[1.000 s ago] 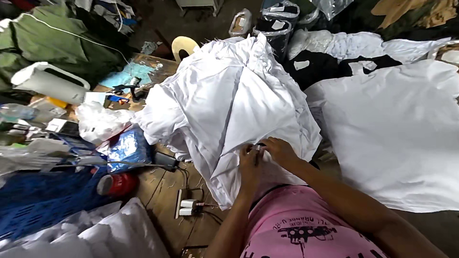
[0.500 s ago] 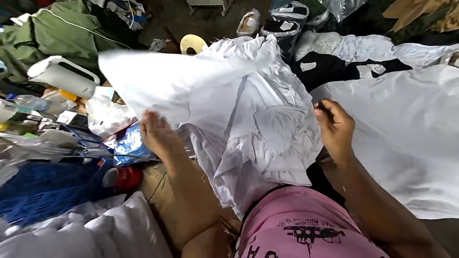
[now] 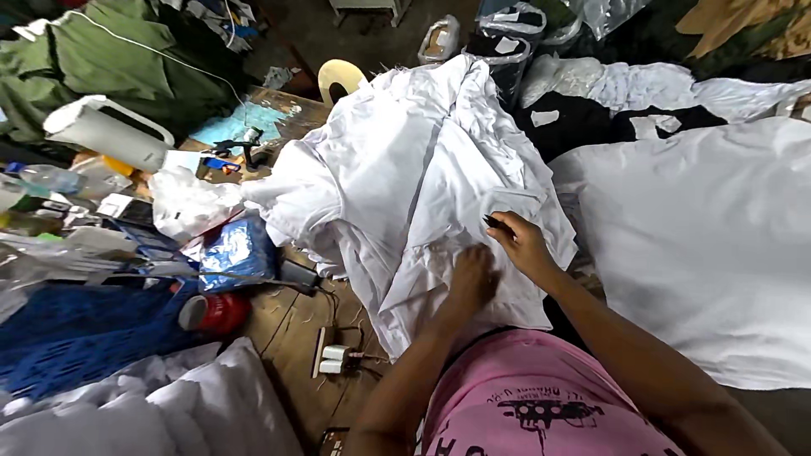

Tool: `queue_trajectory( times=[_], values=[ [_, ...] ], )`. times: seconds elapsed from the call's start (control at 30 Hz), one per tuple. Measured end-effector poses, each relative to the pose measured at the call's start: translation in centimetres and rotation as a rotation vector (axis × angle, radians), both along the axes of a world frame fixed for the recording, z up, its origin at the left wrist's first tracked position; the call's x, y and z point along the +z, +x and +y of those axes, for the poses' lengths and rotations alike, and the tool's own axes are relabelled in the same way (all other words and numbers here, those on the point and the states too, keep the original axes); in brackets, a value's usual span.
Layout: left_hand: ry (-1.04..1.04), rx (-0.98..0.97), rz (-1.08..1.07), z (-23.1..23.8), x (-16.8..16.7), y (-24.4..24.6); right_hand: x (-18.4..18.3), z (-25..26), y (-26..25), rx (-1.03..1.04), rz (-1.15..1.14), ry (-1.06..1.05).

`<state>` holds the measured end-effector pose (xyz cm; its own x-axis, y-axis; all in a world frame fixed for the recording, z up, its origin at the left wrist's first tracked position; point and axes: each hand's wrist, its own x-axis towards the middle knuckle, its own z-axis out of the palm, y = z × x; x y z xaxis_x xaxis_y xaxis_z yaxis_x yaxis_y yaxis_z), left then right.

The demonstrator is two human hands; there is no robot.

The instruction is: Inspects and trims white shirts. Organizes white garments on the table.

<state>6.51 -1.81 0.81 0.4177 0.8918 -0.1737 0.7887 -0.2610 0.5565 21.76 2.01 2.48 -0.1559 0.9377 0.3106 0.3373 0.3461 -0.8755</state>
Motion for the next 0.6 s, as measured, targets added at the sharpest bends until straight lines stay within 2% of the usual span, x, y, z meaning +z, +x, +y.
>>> queue_trajectory(
  times=[0.07, 0.1, 0.17, 0.2, 0.27, 0.33, 0.43, 0.5, 0.6],
  values=[
    [-0.017, -0.131, -0.243, -1.6, 1.3, 0.6, 0.5, 0.6, -0.2, -0.002, 0.016, 0.011],
    [0.055, -0.101, -0.263, -2.0, 2.0, 0.3, 0.7, 0.7, -0.3, 0.001, 0.018, 0.025],
    [0.273, 0.200, -0.104, -1.5, 2.9, -1.5, 1.0, 0.9, -0.2, 0.007, 0.009, 0.064],
    [0.311, 0.360, 0.018, -0.6, 2.8, -3.1, 0.9, 0.8, -0.2, 0.009, 0.007, 0.075],
    [0.214, 0.549, 0.185, 0.8, 2.0, -5.8, 0.3, 0.5, -0.3, 0.021, 0.005, 0.058],
    [0.086, 0.510, 0.163, 0.3, 2.6, -6.4, 0.0, 0.3, -0.4, 0.057, 0.002, 0.007],
    [-0.040, 0.244, -0.002, -3.5, 4.9, -4.6, -0.3, -0.1, -0.3, 0.086, -0.016, -0.019],
    [-0.113, 0.144, -0.044, -5.1, 5.1, -4.2, -0.5, -0.1, 0.1, 0.083, -0.027, -0.027],
    [-0.077, 0.221, -0.045, -5.1, 4.6, -4.8, -0.7, -0.1, 0.4, 0.085, -0.048, -0.060]
  ],
)
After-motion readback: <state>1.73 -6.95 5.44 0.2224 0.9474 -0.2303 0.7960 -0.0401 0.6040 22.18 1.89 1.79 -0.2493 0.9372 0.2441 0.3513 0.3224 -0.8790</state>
